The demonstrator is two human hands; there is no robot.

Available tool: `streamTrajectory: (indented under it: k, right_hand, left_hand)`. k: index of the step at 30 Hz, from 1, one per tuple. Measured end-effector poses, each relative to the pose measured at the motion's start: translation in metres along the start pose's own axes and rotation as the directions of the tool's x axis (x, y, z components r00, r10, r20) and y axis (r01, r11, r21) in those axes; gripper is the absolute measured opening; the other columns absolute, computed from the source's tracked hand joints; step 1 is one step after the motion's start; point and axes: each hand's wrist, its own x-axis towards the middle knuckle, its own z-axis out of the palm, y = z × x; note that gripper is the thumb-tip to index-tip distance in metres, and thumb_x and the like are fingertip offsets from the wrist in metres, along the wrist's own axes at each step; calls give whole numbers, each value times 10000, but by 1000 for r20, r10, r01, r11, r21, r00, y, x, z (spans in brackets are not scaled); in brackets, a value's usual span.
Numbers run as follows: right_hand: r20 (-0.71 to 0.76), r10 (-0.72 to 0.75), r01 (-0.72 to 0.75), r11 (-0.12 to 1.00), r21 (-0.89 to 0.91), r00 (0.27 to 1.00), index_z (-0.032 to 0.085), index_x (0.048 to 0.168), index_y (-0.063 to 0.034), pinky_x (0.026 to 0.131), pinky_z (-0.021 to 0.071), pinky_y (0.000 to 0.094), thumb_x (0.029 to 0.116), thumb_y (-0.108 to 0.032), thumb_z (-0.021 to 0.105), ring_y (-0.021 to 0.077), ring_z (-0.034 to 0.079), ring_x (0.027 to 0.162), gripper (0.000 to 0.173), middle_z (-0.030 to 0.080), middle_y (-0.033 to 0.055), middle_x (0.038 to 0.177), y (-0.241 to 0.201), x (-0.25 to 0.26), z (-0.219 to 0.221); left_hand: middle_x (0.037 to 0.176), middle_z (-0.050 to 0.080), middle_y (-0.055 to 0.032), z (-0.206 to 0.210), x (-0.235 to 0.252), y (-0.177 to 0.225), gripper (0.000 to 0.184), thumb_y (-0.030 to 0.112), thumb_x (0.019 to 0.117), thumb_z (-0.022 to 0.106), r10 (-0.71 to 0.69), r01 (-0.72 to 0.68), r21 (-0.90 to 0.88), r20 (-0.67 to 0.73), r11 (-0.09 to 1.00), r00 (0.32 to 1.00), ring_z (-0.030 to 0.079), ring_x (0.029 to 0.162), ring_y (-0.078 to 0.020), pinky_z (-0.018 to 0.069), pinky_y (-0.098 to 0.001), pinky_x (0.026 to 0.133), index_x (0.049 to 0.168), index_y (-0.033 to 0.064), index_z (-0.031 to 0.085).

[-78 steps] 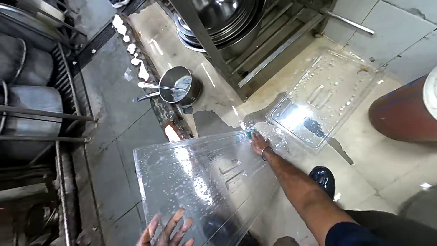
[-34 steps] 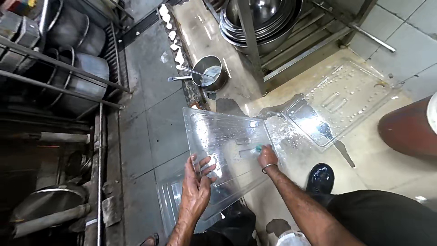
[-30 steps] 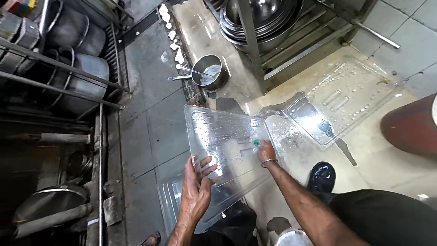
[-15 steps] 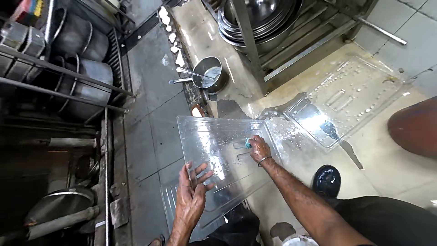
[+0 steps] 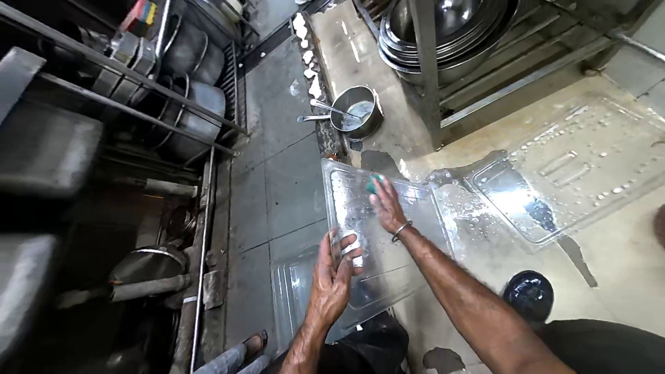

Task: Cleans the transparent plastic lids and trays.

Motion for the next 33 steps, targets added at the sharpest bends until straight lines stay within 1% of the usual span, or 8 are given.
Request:
streamTrajectory:
  k: [4, 9, 12, 15, 19, 23, 30, 33]
  right_hand:
    - [90, -337, 326, 937, 125, 937, 480, 1542, -80, 1237, 242, 599, 1066, -342, 348, 383, 293, 1536, 559, 311, 193, 1665, -87, -15, 29]
    - [225, -386, 320, 905, 279, 895, 535, 1498, -58, 1259, 258, 509, 1083, -307, 312, 309, 329, 1531, 534, 355, 158, 1653, -106, -55, 7]
    - [261, -382, 314, 911, 266, 887, 566, 1480, -79, 1260, 265, 514, 1055, -200, 390, 302, 313, 1539, 476, 357, 142, 1654, -115, -89, -7]
    - [283, -329, 275, 937, 213, 901, 616, 1435, -92, 1287, 227, 484, 1059, -226, 405, 271, 296, 1552, 452, 384, 108, 1649, -123, -130, -10]
    - [247, -290, 240, 947, 212, 925, 611, 1443, -96, 1266, 292, 465, 1065, -229, 411, 274, 367, 1522, 448, 440, 145, 1608, -108, -177, -13]
    - [216, -162, 157, 987, 39, 963, 622, 1441, -136, 1245, 326, 473, 1063, -231, 427, 268, 431, 1484, 436, 491, 115, 1578, -62, -193, -24]
    - [142, 432, -342, 842, -417, 891, 418, 1573, -69, 1203, 320, 599, 1105, -301, 417, 412, 342, 1512, 522, 285, 213, 1672, 85, -159, -75]
    - [126, 416, -345, 860, -377, 901, 416, 1564, -36, 1225, 277, 599, 1093, -354, 454, 428, 295, 1529, 571, 275, 235, 1669, 37, -147, -54]
  left_hand:
    - [1263, 689, -134, -1, 2, -7, 574, 80, 1037, 469, -31, 25, -133, -47, 991, 998, 742, 994, -261, 648, -411, 821, 1584, 82, 295]
    - [1143, 709, -145, 4, -7, -19, 540, 190, 1063, 463, 14, -14, -351, -3, 936, 1000, 718, 977, -211, 604, -382, 898, 1574, 56, 350]
    - [942, 705, -51, 14, -12, -11, 454, 465, 1021, 504, -16, -15, -489, -58, 872, 998, 696, 871, -117, 599, -306, 792, 1194, 53, 590]
    - [1108, 708, -66, 21, -14, -3, 561, 554, 1050, 412, -77, -5, -652, -98, 758, 992, 696, 981, -147, 601, -347, 843, 1339, 95, 553]
    - [1279, 666, -101, 19, -12, -7, 510, 464, 1100, 334, -189, 69, -711, -91, 700, 978, 699, 1056, -251, 607, -419, 820, 1534, 207, 408]
    - [1335, 606, -139, 19, -7, -7, 528, 75, 1058, 430, -283, 138, -676, -109, 724, 953, 680, 1048, -302, 596, -463, 791, 1558, 224, 349]
    - [1516, 487, -125, 23, -2, 1, 800, -124, 976, 422, -379, 242, -591, -118, 770, 918, 638, 1161, -325, 575, -494, 814, 1611, 321, 224]
    - [1483, 523, -124, 21, 3, -1, 840, -121, 991, 476, -381, 271, -513, -120, 814, 917, 667, 1120, -313, 598, -462, 782, 1615, 354, 177]
